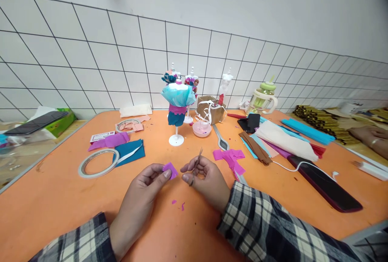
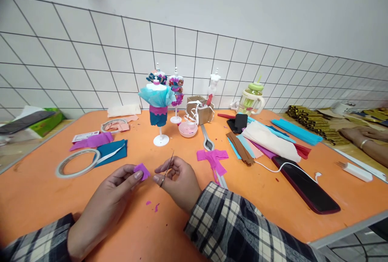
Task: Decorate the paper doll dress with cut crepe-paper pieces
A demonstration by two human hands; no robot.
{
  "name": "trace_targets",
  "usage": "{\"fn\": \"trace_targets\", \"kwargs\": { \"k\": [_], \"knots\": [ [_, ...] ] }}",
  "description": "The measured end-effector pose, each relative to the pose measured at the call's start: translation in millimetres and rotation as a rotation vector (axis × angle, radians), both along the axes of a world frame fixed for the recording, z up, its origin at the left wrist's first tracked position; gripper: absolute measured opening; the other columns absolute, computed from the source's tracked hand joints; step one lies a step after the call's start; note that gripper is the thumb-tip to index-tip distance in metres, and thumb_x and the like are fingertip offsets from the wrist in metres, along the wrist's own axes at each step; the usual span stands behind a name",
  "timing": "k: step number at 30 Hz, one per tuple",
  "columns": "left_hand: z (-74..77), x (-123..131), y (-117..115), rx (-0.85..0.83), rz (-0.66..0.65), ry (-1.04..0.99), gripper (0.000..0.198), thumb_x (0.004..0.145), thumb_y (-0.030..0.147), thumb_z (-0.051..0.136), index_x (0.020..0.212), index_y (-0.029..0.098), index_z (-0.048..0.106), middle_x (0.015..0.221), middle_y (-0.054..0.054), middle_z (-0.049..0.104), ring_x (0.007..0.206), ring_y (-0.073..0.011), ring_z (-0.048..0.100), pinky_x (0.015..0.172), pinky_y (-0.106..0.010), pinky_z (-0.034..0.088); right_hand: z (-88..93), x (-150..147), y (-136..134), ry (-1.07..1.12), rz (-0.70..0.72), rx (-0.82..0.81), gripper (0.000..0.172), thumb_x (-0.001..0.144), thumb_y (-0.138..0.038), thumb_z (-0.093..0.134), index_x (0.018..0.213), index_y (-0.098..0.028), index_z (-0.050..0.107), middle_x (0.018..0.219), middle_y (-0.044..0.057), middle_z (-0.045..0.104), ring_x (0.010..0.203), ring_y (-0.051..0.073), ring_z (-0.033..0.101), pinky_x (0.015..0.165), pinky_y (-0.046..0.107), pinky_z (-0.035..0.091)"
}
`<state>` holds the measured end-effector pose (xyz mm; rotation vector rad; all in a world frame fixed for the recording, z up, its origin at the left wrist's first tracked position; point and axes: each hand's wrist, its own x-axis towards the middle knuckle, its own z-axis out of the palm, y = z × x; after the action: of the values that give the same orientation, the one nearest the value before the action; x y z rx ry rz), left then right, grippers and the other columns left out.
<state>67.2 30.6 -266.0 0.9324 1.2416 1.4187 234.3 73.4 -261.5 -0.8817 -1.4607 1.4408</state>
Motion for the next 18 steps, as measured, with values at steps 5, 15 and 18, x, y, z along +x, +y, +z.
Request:
{"fn": "trace_targets", "kwargs": {
  "k": [5, 15, 18],
  "knots": [
    [4.4, 7, -3, 0.015, -0.045, 0.097, 0.019, 0.074, 0.037, 0.075, 0.081, 0.021, 0.067, 0.081, 0.001, 0.069, 0.082, -0.0169, 0.060, 0.079, -0.027, 0.045, 0.3, -5, -7, 0.119, 0.060, -0.062, 0.039, 0.062, -0.027, 0.079, 0.074, -0.020, 0.042, 0.089, 0.003, 0.068, 0.068, 0.011, 0.056, 0.067, 0.026, 0.043],
    [9.6, 5, -6, 0.093, -0.107, 0.088, 0.037, 0.076, 0.035, 0.072, 0.111, 0.027, 0.064, 0.106, -0.004, 0.070, 0.103, -0.0221, 0.061, 0.088, -0.029, 0.047, -6.4, -1, 0, -0.032, -0.010, 0.004, 0.023, 0.067, -0.021, 0.070, 0.073, -0.019, 0.047, 0.070, -0.002, 0.060, 0.060, 0.009, 0.051, 0.056, 0.022, 0.039],
    [12.9, 3, -3, 0.089, -0.136, 0.288, 0.038, 0.071, 0.035, 0.076, 0.106, 0.025, 0.067, 0.110, -0.007, 0.070, 0.103, -0.0266, 0.063, 0.089, -0.034, 0.047, -4.4, 2, 1, -0.150, 0.002, 0.055, 0.018, 0.067, -0.017, 0.066, 0.072, -0.019, 0.049, 0.071, -0.002, 0.062, 0.053, 0.007, 0.041, 0.051, 0.020, 0.033]
  ]
}}
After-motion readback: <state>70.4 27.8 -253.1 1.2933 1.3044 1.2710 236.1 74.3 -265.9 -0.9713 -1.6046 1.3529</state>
